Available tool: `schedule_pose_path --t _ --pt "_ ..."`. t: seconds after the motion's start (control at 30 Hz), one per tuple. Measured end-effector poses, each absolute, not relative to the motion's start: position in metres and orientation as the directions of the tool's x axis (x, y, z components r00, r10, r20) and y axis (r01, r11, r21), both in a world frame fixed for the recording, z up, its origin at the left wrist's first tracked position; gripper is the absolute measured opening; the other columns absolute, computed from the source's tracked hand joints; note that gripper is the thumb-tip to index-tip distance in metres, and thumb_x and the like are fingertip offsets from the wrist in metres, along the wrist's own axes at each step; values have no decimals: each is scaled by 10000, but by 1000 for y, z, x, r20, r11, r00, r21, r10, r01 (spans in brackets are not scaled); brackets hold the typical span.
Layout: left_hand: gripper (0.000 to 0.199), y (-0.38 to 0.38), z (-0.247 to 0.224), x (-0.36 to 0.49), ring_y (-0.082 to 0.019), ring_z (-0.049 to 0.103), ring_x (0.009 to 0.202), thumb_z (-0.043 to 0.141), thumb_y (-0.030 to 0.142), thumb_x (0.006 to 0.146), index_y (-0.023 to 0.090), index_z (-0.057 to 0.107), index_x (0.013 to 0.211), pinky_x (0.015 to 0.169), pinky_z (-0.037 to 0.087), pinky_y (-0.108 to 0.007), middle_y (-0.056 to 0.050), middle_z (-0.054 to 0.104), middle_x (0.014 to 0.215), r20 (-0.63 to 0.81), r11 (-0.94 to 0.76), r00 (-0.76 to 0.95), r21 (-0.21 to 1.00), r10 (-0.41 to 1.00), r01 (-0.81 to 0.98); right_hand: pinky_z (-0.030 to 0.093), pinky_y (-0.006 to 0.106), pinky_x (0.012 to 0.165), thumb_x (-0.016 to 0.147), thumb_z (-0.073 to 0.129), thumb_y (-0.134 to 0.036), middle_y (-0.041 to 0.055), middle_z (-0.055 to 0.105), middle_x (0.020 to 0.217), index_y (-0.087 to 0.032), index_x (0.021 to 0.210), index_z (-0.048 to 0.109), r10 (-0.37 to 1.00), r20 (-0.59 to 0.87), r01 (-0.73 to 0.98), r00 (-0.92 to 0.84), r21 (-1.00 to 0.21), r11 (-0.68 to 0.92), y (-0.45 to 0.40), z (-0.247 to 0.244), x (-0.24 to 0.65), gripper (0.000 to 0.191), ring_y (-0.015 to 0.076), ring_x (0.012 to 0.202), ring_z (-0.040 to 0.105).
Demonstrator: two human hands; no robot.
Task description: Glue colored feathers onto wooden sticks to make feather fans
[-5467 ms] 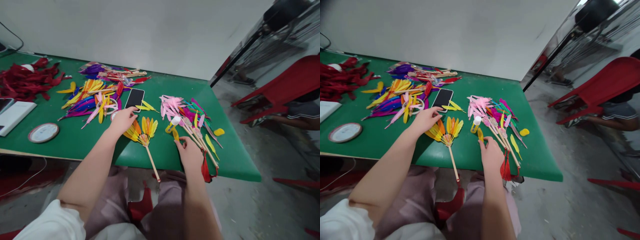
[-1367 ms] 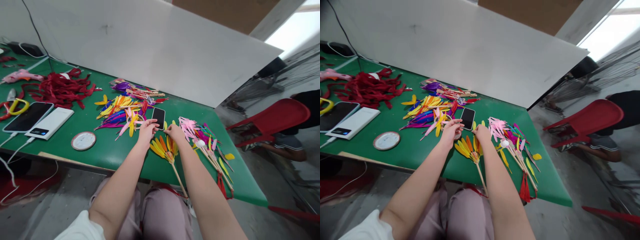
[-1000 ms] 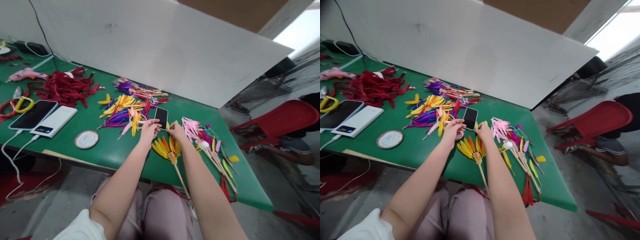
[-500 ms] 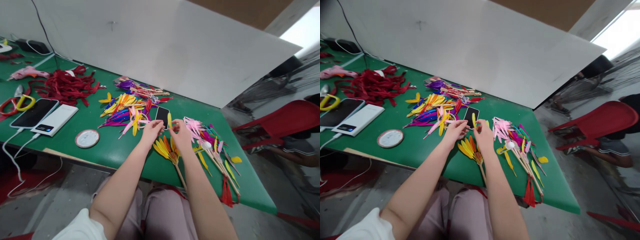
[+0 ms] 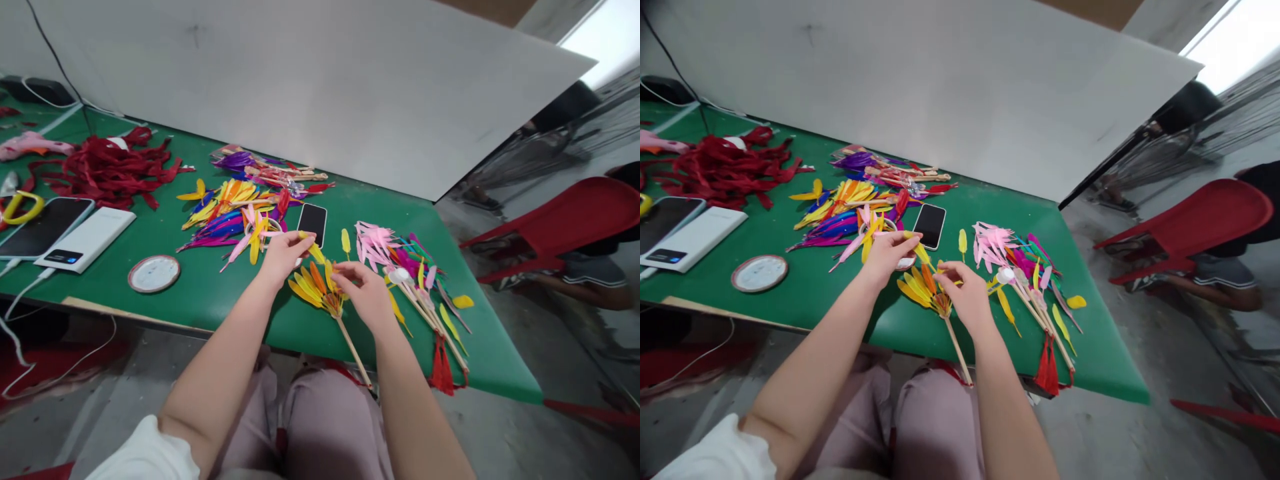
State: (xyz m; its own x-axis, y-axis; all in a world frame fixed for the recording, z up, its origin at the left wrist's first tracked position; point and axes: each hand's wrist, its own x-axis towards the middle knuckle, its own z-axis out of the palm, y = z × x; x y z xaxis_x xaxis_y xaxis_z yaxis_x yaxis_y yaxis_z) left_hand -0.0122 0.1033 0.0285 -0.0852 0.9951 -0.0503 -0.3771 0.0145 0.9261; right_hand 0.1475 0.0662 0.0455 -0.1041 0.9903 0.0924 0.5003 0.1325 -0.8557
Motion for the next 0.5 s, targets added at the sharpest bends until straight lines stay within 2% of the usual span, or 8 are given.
schedule_pose_path --t 0.1,0.27,0.4,0.5 --pt "100 103 28 -7 -76 490 478 645 184 647 179 676 742 484 404 -206 2 597 578 -6 -20 -86 954 996 -299 496 289 597 679 615 -309 18 640 702 -171 808 627 994 10 403 -105 -914 52 62 41 156 189 136 585 585" --pt "103 103 28 -1 -82 523 523 618 237 685 174 657 755 493 410 -198 -9 612 631 10 -17 -57 992 998 -125 504 272 585 676 621 -310 8 636 636 -162 773 631 994 -19 296 -110 -955 15 59 34 168 177 135 569 593" --pt "168 107 26 -2 -83 530 537 615 308 683 157 650 748 472 385 -186 -3 594 615 -54 54 -6 998 999 42 486 246 504 712 588 -372 10 628 628 -172 772 626 998 -1 351 -62 -936 21 54 25 184 212 133 542 575" --pt "203 112 21 0 -85 526 537 605 309 685 153 655 806 492 389 -200 -4 597 620 -47 48 -7 986 999 162 487 250 505 745 560 -378 5 617 601 -181 777 622 999 40 390 -20 -920 45 47 13 195 209 136 535 576"
